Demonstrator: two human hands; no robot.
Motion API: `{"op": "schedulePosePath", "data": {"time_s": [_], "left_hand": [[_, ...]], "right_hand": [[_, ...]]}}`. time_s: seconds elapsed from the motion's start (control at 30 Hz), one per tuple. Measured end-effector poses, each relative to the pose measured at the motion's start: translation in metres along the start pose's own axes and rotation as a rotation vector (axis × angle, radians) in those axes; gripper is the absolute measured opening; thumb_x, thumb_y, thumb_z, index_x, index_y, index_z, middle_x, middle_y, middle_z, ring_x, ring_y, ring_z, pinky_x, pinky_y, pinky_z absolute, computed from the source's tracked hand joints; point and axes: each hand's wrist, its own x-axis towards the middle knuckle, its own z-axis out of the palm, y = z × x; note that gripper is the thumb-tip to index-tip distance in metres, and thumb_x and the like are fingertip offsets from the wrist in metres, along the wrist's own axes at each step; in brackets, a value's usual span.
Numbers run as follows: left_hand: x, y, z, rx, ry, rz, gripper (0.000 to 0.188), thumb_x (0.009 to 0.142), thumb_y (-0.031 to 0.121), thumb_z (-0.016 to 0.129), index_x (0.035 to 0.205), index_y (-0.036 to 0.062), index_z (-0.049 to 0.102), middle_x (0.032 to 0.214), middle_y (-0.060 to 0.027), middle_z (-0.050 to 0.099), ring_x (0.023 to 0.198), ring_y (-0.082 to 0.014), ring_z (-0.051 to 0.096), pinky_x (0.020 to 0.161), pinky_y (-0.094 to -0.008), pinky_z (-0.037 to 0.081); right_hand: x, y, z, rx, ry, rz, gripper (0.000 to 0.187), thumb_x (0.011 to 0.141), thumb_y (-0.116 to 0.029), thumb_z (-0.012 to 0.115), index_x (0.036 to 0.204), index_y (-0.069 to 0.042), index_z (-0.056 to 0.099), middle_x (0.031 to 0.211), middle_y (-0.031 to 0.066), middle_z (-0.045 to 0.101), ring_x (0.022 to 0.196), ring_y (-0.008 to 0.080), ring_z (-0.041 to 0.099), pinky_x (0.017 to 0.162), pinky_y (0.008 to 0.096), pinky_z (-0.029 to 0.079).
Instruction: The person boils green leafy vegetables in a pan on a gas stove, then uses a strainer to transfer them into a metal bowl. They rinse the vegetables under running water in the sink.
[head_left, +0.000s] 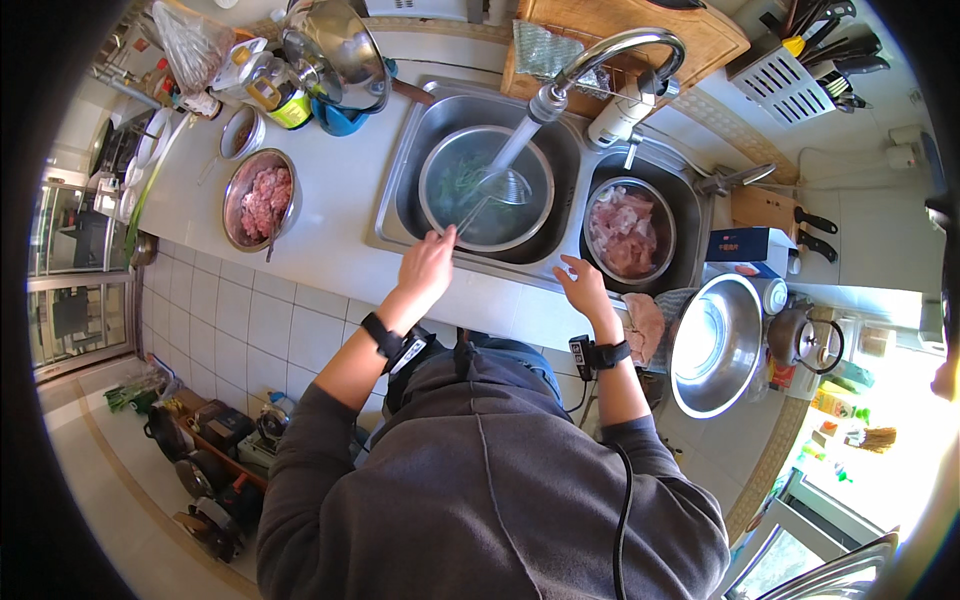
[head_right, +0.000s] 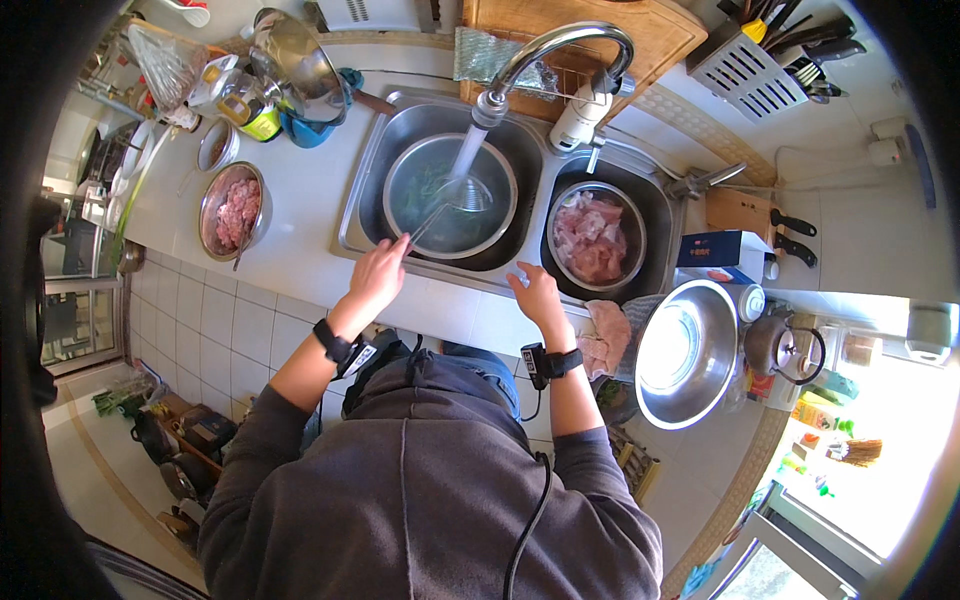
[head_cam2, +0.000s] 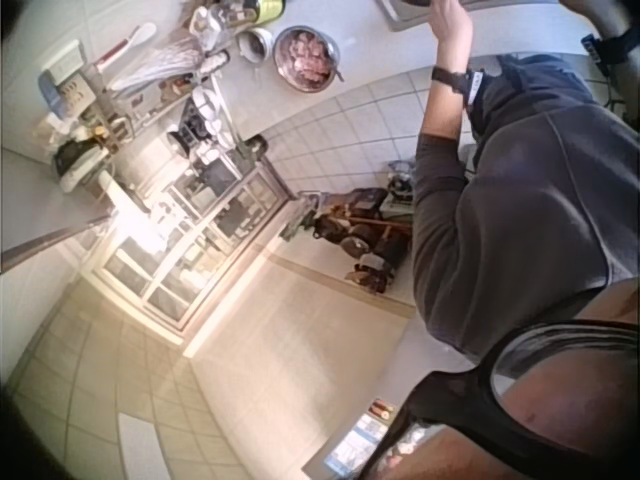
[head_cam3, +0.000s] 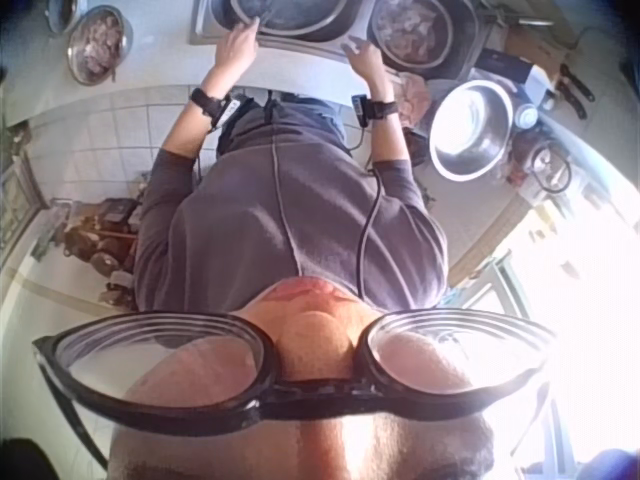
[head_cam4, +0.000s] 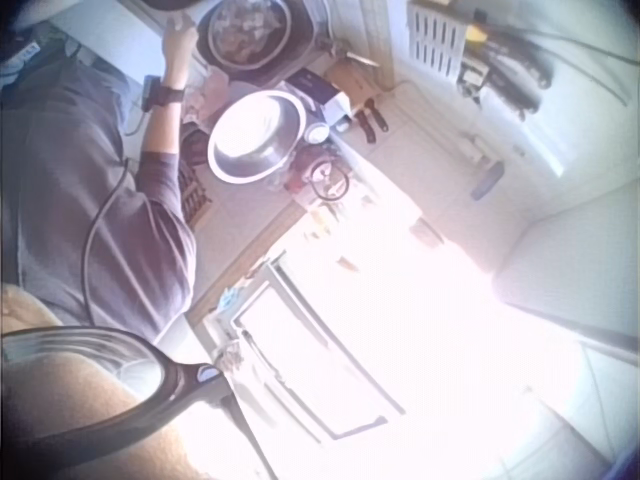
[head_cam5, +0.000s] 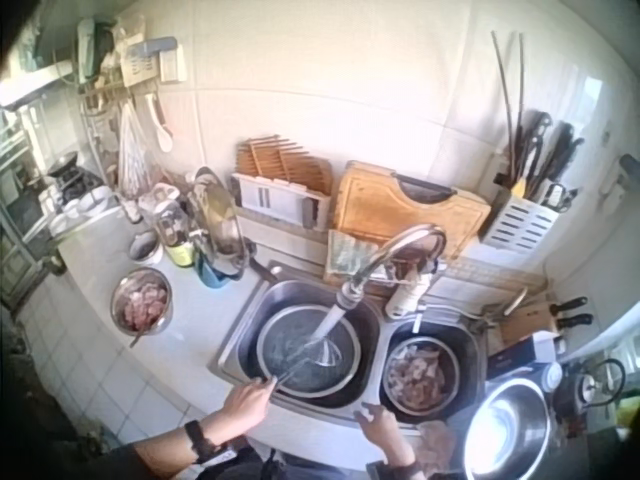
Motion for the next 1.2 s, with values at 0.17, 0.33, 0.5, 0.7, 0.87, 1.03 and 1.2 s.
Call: {"op": "schedulePosePath", "data": {"time_s": [0.17, 0.33, 0.5, 0.7, 0.87, 1.03, 1.2], "left_hand": [[-0.044, -0.024, -0.027, 0.007, 0.095, -0.022, 0.045, 0.075, 0.003, 0.056, 0.12, 0.0008, 0.052, 0.088, -0.0195, 0.059, 0.074, -0.0347, 0.061, 0.066, -0.0428, 0.051], [-0.073, -0.044, -0.049, -0.463, -0.015, -0.226, 0.042, 0.081, 0.007, 0.056, 0.122, -0.0005, 0.052, 0.089, -0.0152, 0.065, 0.068, -0.0235, 0.061, 0.059, -0.0338, 0.049], [-0.099, -0.053, -0.063, -1.24, -0.173, -0.563, 0.035, 0.091, 0.01, 0.05, 0.125, 0.0006, 0.05, 0.089, -0.0066, 0.064, 0.06, -0.0066, 0.05, 0.052, -0.0203, 0.043], [-0.115, -0.045, -0.067, -1.534, -0.214, -0.473, 0.041, 0.095, 0.019, 0.044, 0.133, 0.0028, 0.041, 0.095, -0.0096, 0.06, 0.057, -0.0081, 0.049, 0.049, -0.0203, 0.042], [-0.124, -0.04, -0.066, -1.692, -0.285, -0.531, 0.044, 0.096, 0.02, 0.042, 0.138, 0.0108, 0.036, 0.084, -0.0062, 0.056, 0.053, -0.0066, 0.044, 0.044, -0.0199, 0.037], [-0.126, -0.042, -0.063, -1.721, -0.322, -0.486, 0.043, 0.097, 0.02, 0.041, 0.139, 0.014, 0.037, 0.08, -0.0048, 0.056, 0.051, -0.0055, 0.042, 0.044, -0.0193, 0.036], [-0.115, -0.039, -0.056, -1.595, -0.304, -0.437, 0.042, 0.097, 0.021, 0.041, 0.139, 0.0135, 0.038, 0.076, -0.0043, 0.056, 0.049, -0.0053, 0.041, 0.043, -0.0191, 0.036]], "right_hand": [[-0.009, 0.008, 0.0, 0.0, 0.027, -0.025, 0.036, 0.082, -0.024, 0.066, 0.11, -0.002, 0.063, 0.103, 0.022, 0.063, 0.093, 0.0334, 0.063, 0.079, 0.0376, 0.05], [-0.014, -0.001, 0.007, 0.055, 0.024, -0.052, 0.036, 0.08, -0.021, 0.065, 0.109, 0.001, 0.062, 0.099, 0.0252, 0.063, 0.089, 0.0371, 0.063, 0.078, 0.0398, 0.051], [0.003, -0.03, 0.027, 0.146, -0.029, -0.114, 0.039, 0.082, -0.02, 0.064, 0.114, 0.002, 0.059, 0.097, 0.0238, 0.065, 0.088, 0.0333, 0.065, 0.078, 0.0367, 0.051], [0.051, -0.075, 0.057, 0.586, -0.194, 0.077, 0.046, 0.089, -0.031, 0.058, 0.121, 0.002, 0.053, 0.09, 0.0161, 0.067, 0.08, 0.0242, 0.067, 0.069, 0.0311, 0.052], [0.074, -0.117, 0.058, 0.951, -0.278, 0.28, 0.046, 0.092, -0.039, 0.053, 0.116, 0.0, 0.054, 0.084, 0.0101, 0.067, 0.074, 0.0186, 0.066, 0.063, 0.0286, 0.052], [0.082, -0.135, 0.059, 0.918, -0.124, 0.141, 0.028, 0.093, -0.024, 0.053, 0.091, 0.002, 0.063, 0.074, 0.0086, 0.066, 0.061, 0.0136, 0.063, 0.054, 0.025, 0.05], [0.081, -0.137, 0.055, 0.958, -0.008, -0.022, 0.02, 0.092, -0.013, 0.054, 0.088, 0.003, 0.064, 0.069, 0.007, 0.066, 0.055, 0.0095, 0.059, 0.052, 0.0221, 0.049]]}}
